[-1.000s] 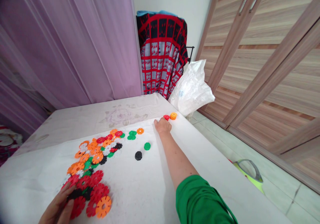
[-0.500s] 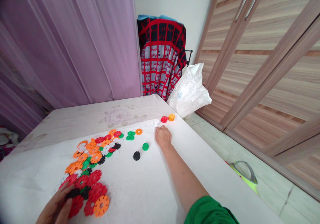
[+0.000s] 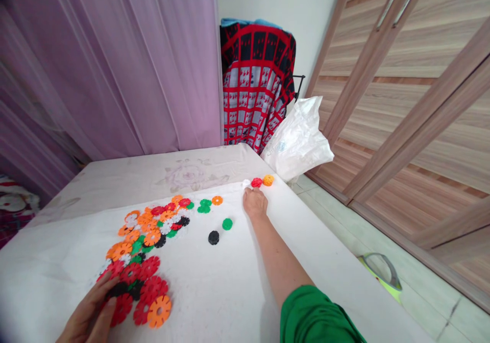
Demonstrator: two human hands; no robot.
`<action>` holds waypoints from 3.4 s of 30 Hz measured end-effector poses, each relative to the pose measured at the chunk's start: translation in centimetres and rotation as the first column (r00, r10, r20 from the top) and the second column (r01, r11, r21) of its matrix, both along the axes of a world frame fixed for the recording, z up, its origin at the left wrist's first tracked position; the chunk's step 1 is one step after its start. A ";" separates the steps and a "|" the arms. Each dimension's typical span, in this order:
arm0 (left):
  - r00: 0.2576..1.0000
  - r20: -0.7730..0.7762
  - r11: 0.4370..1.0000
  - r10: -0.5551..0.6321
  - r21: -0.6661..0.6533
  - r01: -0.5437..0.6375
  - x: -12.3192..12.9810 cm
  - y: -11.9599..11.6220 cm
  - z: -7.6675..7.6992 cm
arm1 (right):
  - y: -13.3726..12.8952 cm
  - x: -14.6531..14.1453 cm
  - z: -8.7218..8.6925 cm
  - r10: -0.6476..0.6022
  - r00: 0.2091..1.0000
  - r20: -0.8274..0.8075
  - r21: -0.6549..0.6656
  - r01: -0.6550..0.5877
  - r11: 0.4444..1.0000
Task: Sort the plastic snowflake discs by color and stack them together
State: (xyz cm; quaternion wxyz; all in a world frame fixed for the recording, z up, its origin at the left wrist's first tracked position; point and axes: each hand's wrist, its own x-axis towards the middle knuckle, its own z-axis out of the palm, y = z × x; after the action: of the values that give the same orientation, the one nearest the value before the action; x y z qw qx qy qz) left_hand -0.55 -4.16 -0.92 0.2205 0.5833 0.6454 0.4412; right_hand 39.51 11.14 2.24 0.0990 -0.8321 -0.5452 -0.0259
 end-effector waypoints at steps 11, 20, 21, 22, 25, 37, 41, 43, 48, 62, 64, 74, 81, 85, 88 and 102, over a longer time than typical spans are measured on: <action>0.999 0.026 0.995 0.039 0.094 -0.041 1.5 0.6 0.0 | -5.1 -0.8 -1.5 0.186 0.931 -0.313 0.267 -0.101 0.958; 0.973 -0.218 0.978 0.068 0.206 -0.022 1.8 0.2 -0.1 | -12.7 -4.4 -2.8 0.356 0.823 -0.442 0.413 -0.166 0.895; 0.944 -0.324 0.982 0.058 0.190 0.005 2.0 -0.3 -0.1 | -13.5 -4.9 -2.8 0.375 0.820 -0.433 0.420 -0.184 0.889; 0.902 -0.429 0.987 0.044 0.158 0.027 2.3 -1.0 0.0 | -14.3 -5.3 -2.8 0.392 0.818 -0.421 0.424 -0.205 0.882; 0.738 -0.669 0.993 -0.090 -0.002 0.120 3.2 -3.2 0.2 | -16.2 -6.6 -2.7 0.430 0.824 -0.370 0.409 -0.271 0.871; 0.605 -0.748 0.958 -0.275 -0.159 0.238 4.6 -5.2 1.6 | -19.1 -11.7 -1.6 0.480 0.844 -0.240 0.304 -0.405 0.863; 0.599 -0.749 0.955 -0.282 -0.162 0.247 4.8 -5.2 1.7 | -19.5 -14.4 -0.8 0.571 0.796 -0.201 0.269 -0.516 0.813; 0.596 -0.748 0.953 -0.292 -0.171 0.252 4.9 -5.0 1.6 | -19.4 -15.6 -0.3 0.605 0.776 -0.177 0.235 -0.564 0.792; 0.616 -0.754 0.966 -0.228 -0.094 0.242 5.2 -4.0 0.9 | -18.7 -17.2 0.3 0.630 0.758 -0.168 0.213 -0.596 0.774; 0.637 -0.754 0.983 -0.158 -0.056 0.177 6.0 -0.9 1.5 | -18.6 -15.8 -2.0 0.541 0.723 -0.430 0.357 -0.414 0.837; 0.651 -0.744 0.980 -0.148 -0.022 0.198 5.7 -0.8 1.0 | -18.8 -15.4 -2.3 0.514 0.709 -0.482 0.385 -0.356 0.851; 0.806 -0.581 0.967 -0.116 0.118 0.224 3.9 -1.3 -0.7 | -19.5 -10.7 -3.2 0.426 0.821 -0.382 0.430 -0.250 0.868; 0.919 -0.386 0.962 -0.080 0.210 0.172 3.0 -1.0 -1.3 | -11.1 -5.9 0.8 0.447 0.825 -0.347 0.523 -0.225 0.822; 0.942 -0.324 0.967 -0.091 0.196 0.161 3.0 -1.1 -0.8 | -2.9 -5.2 3.9 0.424 0.887 -0.184 0.170 -0.396 0.902; 0.951 -0.291 0.974 -0.101 0.167 0.154 2.9 -1.2 -0.5 | 0.7 -6.2 4.1 0.445 0.879 -0.173 -0.044 -0.458 0.888; 0.991 -0.069 0.972 -0.113 0.198 0.124 3.3 -1.7 0.7 | -7.2 -4.7 2.0 0.316 0.792 -0.522 0.222 -0.232 0.947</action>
State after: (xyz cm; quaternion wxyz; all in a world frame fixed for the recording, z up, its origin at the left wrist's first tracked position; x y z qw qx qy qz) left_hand 2.71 -5.81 -0.26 0.1673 0.6526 0.5673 0.4736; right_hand 34.83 3.98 4.25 0.3150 -0.7064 -0.6049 0.1896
